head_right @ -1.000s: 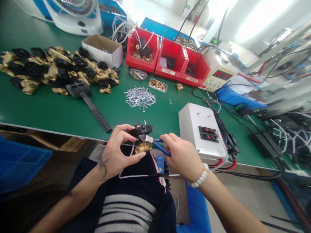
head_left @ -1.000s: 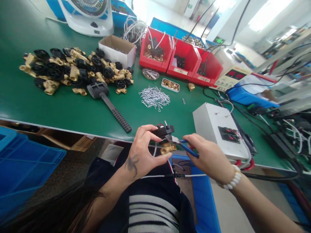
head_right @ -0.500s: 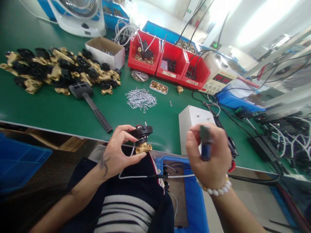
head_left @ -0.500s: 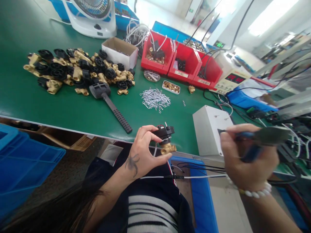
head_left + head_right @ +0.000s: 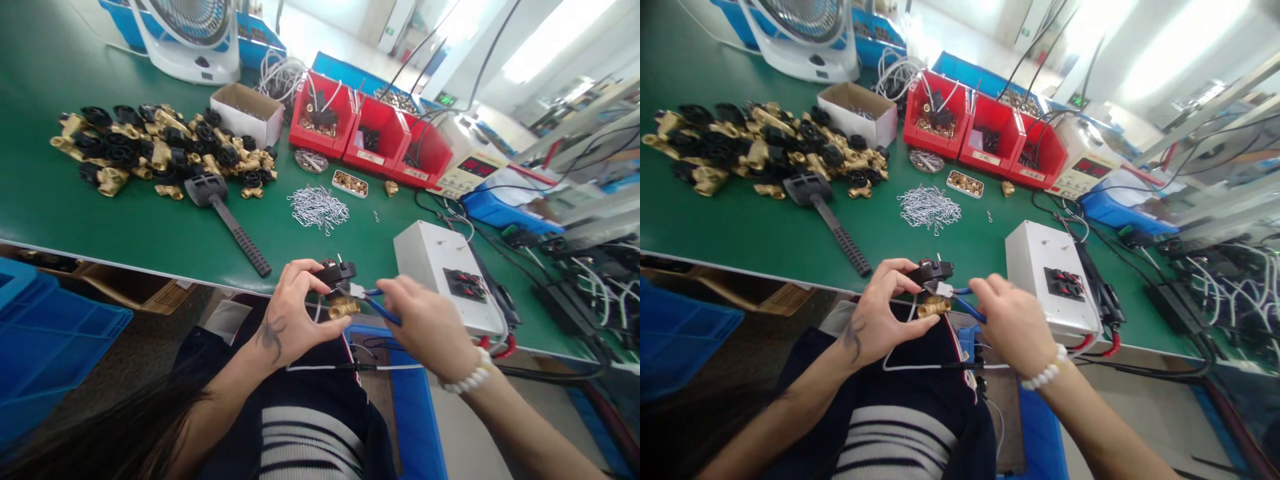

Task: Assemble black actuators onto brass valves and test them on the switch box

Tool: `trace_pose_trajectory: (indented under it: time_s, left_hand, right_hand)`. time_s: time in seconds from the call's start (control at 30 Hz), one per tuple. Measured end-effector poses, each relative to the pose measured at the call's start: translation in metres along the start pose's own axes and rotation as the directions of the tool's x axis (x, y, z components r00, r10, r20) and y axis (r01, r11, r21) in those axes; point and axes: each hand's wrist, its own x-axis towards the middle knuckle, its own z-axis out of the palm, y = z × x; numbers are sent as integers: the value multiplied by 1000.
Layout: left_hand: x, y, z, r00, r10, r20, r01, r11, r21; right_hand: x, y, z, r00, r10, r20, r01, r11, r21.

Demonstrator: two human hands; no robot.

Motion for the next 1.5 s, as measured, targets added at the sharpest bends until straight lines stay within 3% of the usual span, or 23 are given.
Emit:
trace_pose_trajectory:
  time_s: [0.07, 0.1, 0.17, 0.23, 0.27, 0.33, 0.4, 0.43, 0.53, 0.6, 0.67, 0.7, 0.77, 0.87, 0.93, 1.0, 1.1, 1.13, 1.2, 1.27, 1.33, 1.43, 1.5]
  left_hand:
    - [0, 0, 0, 1000, 3, -3, -3, 1000, 0]
    - [0, 0, 0, 1000, -3, -2, 3, 1000, -4]
    - [0, 1, 1, 1000, -22, 2, 22, 1000, -13]
    - [1, 1, 1, 1000, -30, 4, 30, 999, -14]
    - [1, 1, 1, 1000, -28, 2, 28, 1000, -10]
    - [1, 1, 1, 1000, -17, -1, 17, 1000, 2]
    - [0, 1, 1, 1000, -14, -8, 14, 1000, 9]
    - [0, 0, 1, 1000, -16, -10, 16, 1000, 13]
    - [-1, -1, 1, 1000, -9, -9, 9, 999, 37]
    - [-2, -2, 2, 1000, 12, -15, -11, 999, 51]
    - [-2, -3, 3, 999, 39, -26, -37, 998, 60]
    - [-3, -4, 3, 998, 48, -33, -46, 997, 61]
    - [-4, -5, 4, 998, 59, -34, -57, 996, 65]
    - [-4, -6, 5, 999, 44, -20, -43, 997, 63]
    - [-3, -5, 5, 999, 32, -24, -31, 998, 54]
    - [-2, -4, 4, 999, 18, -32, -17, 999, 42]
    - [0, -2, 3, 1000, -6, -22, 6, 1000, 21]
    - [1, -2, 3, 1000, -13, -18, 14, 1000, 15]
    - [1, -1, 2, 1000, -22, -12, 22, 1000, 10]
    - [1, -1, 2, 1000, -26, -5, 26, 1000, 10]
    - [1, -1, 1, 1000, -28, -2, 28, 1000, 7]
    - [1, 0, 0, 1000, -27, -4, 27, 1000, 3]
    - [1, 1, 0, 1000, -23, 0, 23, 1000, 1]
  right_hand:
    - [3, 0, -1, 977, -59, 207, 65, 998, -20]
    - [4, 0, -3, 985, -39, 166, 43, 999, -23]
    - [4, 1, -8, 993, 44, -106, -44, 999, -2]
    - [3, 2, -9, 944, 103, -313, -101, 995, 22]
    - [2, 2, -8, 953, 83, -292, -85, 996, 7]
    - [2, 0, -5, 1000, -10, -23, 8, 998, -56]
    - [4, -1, -5, 972, -71, 224, 94, 991, -93]
    - [5, -2, -6, 971, -62, 232, 86, 992, -95]
    - [6, -4, -13, 993, 59, -103, -61, 998, -19]
    - [5, -5, -13, 980, 119, -160, -116, 993, 24]
    - [3, -6, -9, 991, 98, 92, -96, 995, -24]
    - [3, -6, -7, 965, 76, 253, -64, 997, -52]
    - [2, -5, -7, 930, 58, 364, -36, 997, -67]
    - [2, -3, -11, 994, 103, 34, -104, 994, 38]
    - [1, -2, -11, 980, 148, -131, -138, 987, 85]
    - [0, -1, -7, 992, 128, 6, -128, 991, 43]
    - [0, 1, -4, 946, 47, 321, -43, 999, -19]
    - [0, 2, -4, 955, 45, 295, -42, 999, -18]
    - [1, 4, -7, 995, 95, 44, -95, 995, 0]
    - [0, 4, -9, 968, 164, -189, -164, 986, 15]
    - [1, 2, -8, 985, 153, -82, -155, 988, -18]
    - [5, -1, -9, 939, 34, 342, -8, 997, -78]
    - [8, -1, -14, 962, 21, 272, 4, 996, -88]
